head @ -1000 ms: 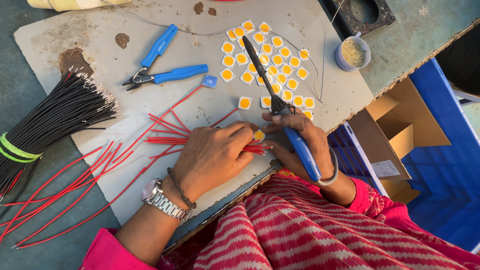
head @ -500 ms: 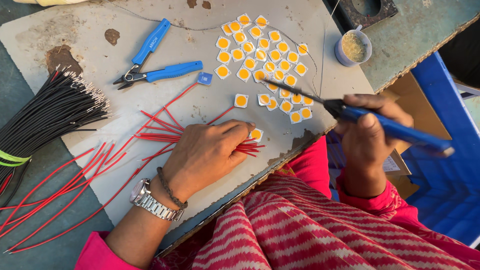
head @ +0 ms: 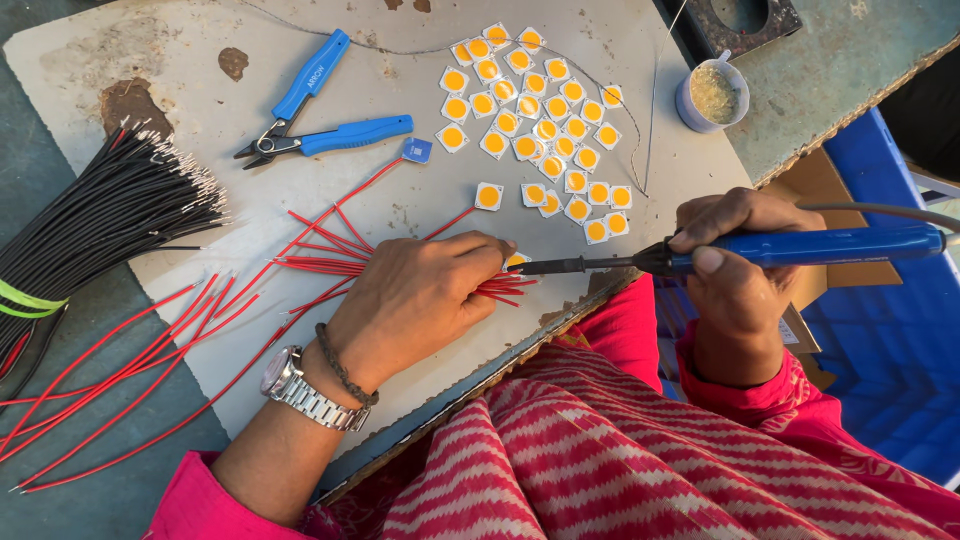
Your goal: The person strips red wires with pliers, dips the wire ends into a small container of flux, and then uses a soldering iron to attach the wires to square LED modules on a workbench. The person repeats this process for multiple LEDs, placing finished units aside.
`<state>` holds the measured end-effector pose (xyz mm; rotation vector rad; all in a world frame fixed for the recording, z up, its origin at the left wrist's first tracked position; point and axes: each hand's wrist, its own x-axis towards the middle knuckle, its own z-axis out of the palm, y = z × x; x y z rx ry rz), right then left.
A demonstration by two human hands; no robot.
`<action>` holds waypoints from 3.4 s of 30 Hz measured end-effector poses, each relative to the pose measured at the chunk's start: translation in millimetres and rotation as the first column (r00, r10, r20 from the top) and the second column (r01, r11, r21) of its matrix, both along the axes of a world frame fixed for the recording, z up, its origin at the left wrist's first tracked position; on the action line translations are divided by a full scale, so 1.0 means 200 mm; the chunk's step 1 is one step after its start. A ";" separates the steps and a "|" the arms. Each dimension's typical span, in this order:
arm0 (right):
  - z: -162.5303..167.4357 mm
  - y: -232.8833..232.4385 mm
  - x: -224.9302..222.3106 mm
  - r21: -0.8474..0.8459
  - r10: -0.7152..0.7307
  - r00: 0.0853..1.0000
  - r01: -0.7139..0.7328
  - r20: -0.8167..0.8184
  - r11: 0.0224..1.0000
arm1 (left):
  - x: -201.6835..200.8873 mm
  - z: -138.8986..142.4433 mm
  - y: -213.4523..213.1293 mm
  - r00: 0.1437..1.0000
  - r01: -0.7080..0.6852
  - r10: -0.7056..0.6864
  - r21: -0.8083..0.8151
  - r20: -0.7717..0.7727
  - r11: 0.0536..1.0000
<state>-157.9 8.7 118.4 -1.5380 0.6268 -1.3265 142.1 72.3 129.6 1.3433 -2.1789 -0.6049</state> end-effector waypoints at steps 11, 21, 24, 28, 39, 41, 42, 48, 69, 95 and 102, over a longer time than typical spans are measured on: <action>0.14 -0.02 0.04 -0.139 0.025 0.961 -0.066 -0.277 0.988 | -0.01 0.01 -0.01 1.000 0.004 -0.003 -0.008 0.008 1.000; 0.15 -0.02 0.03 -0.171 0.024 0.985 -0.054 -0.172 0.984 | 0.00 0.02 0.00 1.000 0.011 -0.011 -0.053 0.007 0.999; 0.13 -0.02 0.01 -0.145 0.009 0.986 -0.034 -0.167 0.989 | 0.00 0.01 0.01 1.000 0.015 -0.013 -0.049 0.023 0.999; 0.11 -0.02 0.01 -0.116 0.009 0.978 -0.034 -0.207 0.993 | -0.01 0.01 0.01 1.000 0.010 -0.008 -0.062 0.027 0.998; 0.10 -0.02 0.04 -0.098 0.019 0.970 -0.044 -0.241 0.994 | -0.02 0.01 0.01 1.000 0.004 -0.003 -0.066 0.021 0.998; 0.10 -0.02 0.04 -0.097 0.021 0.969 -0.047 -0.247 0.994 | -0.02 0.01 0.01 1.000 0.002 -0.001 -0.072 0.021 0.997; 0.10 -0.02 0.04 -0.096 0.024 0.968 -0.049 -0.249 0.994 | -0.02 0.01 0.01 1.000 0.002 -0.001 -0.071 0.024 0.997; 0.10 -0.03 0.01 -0.088 0.037 0.977 -0.057 -0.210 0.995 | -0.01 0.02 0.01 0.999 0.013 -0.011 -0.057 0.032 0.998; 0.11 -0.02 0.01 -0.099 0.027 0.963 -0.055 -0.267 0.994 | -0.01 0.02 0.00 0.998 0.023 -0.021 -0.040 0.057 0.999; 0.13 -0.02 0.01 -0.130 0.034 0.963 -0.070 -0.266 0.989 | -0.01 0.02 0.01 0.996 0.032 -0.027 -0.058 0.084 0.998; 0.12 -0.05 -0.03 -0.149 0.025 0.984 -0.052 -0.174 0.987 | -0.01 0.02 0.01 0.996 0.026 -0.020 -0.065 0.088 0.998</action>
